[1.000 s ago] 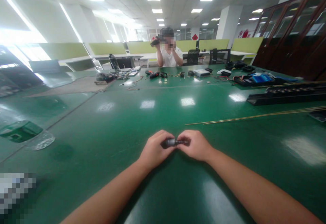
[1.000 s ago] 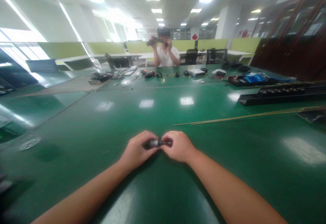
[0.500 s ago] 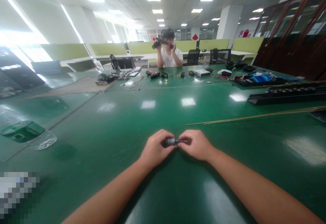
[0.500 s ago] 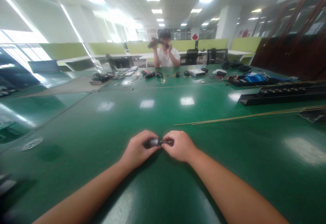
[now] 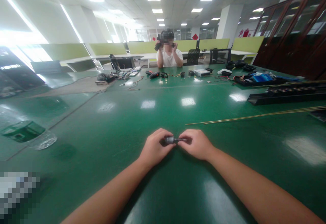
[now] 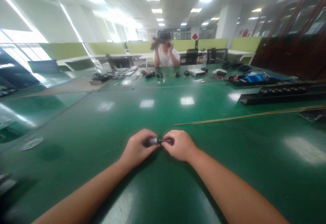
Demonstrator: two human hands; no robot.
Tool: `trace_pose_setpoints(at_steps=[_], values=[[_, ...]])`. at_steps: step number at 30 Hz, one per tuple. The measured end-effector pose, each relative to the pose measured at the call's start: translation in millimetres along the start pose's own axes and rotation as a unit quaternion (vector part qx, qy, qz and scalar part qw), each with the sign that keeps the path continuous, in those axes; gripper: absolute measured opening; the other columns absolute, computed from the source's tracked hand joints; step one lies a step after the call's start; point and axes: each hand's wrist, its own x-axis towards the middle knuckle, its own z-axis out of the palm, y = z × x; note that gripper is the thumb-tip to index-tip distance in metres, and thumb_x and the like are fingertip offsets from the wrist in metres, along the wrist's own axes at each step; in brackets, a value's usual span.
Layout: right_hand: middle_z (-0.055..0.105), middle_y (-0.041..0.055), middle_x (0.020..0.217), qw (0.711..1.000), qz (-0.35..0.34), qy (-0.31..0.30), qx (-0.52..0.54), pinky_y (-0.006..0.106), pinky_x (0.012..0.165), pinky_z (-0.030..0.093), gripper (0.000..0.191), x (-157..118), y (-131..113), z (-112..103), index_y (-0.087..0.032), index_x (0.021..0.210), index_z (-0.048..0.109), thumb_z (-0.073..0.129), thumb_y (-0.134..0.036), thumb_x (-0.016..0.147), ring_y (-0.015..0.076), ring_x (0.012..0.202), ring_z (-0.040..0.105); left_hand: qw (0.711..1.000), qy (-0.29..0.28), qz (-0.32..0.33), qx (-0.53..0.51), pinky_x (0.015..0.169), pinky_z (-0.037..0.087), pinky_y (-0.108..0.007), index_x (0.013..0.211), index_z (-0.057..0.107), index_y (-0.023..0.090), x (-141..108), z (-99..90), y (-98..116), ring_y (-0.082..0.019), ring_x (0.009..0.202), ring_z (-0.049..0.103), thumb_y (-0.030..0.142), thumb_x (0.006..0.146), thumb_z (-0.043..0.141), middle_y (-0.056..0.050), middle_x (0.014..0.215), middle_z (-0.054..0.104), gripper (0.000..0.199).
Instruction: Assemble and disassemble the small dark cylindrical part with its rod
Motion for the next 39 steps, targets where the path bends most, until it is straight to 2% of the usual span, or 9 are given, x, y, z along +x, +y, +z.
trace_pose_setpoints(at_steps=[39], values=[[0.068,0.0019,0.075,0.999,0.028,0.008,-0.025,0.026,0.064,0.042,0.007,-1.4,1.3,-4.1,-0.019,0.084,0.073,0.069,-0.022,0.079,0.0146,0.067,0.059,0.999,0.028,-0.001,0.016,0.077,0.049,-0.03,0.09,0.066,0.02,3.2,-7.8,-3.9,-0.018,0.084,0.062,0.018,0.074,0.074,-0.003,0.09,0.067,0.018]])
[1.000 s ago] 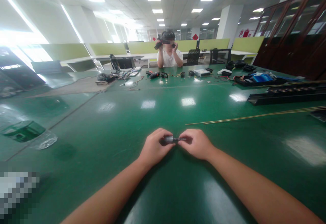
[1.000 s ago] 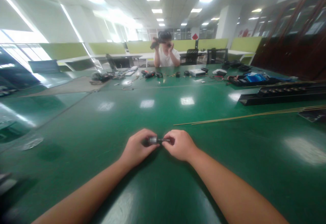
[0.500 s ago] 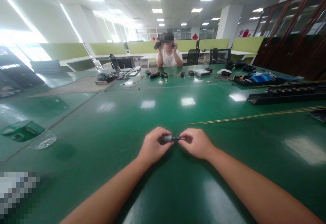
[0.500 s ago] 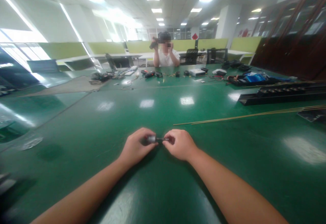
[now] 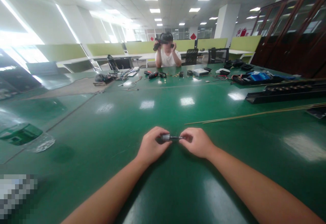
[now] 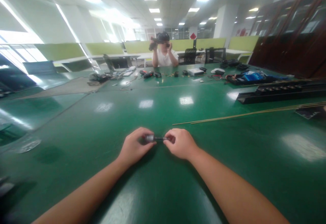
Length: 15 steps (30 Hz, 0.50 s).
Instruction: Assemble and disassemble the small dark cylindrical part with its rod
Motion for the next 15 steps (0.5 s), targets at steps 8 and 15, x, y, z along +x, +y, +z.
trace_pose_setpoints(at_steps=[8,15], values=[[0.068,0.0016,0.074,1.0,0.003,0.006,-0.003,0.026,0.064,0.042,0.006,0.6,1.8,0.0,-0.02,0.083,0.072,0.069,-0.023,0.079,0.0147,0.066,0.06,1.0,0.006,0.001,-0.006,0.075,0.05,-0.03,0.091,0.066,0.02,0.0,-0.1,-3.6,-0.018,0.081,0.062,0.019,0.073,0.074,-0.003,0.09,0.067,0.019],[0.069,0.0015,0.072,0.998,0.051,0.039,-0.006,0.026,0.061,0.041,0.007,-0.8,1.8,-1.4,-0.02,0.081,0.069,0.066,-0.026,0.08,0.0154,0.063,0.06,0.998,0.016,-0.061,0.006,0.071,0.05,-0.03,0.09,0.069,0.02,1.8,-3.0,-11.5,-0.019,0.076,0.063,0.031,0.071,0.079,-0.003,0.086,0.07,0.025]])
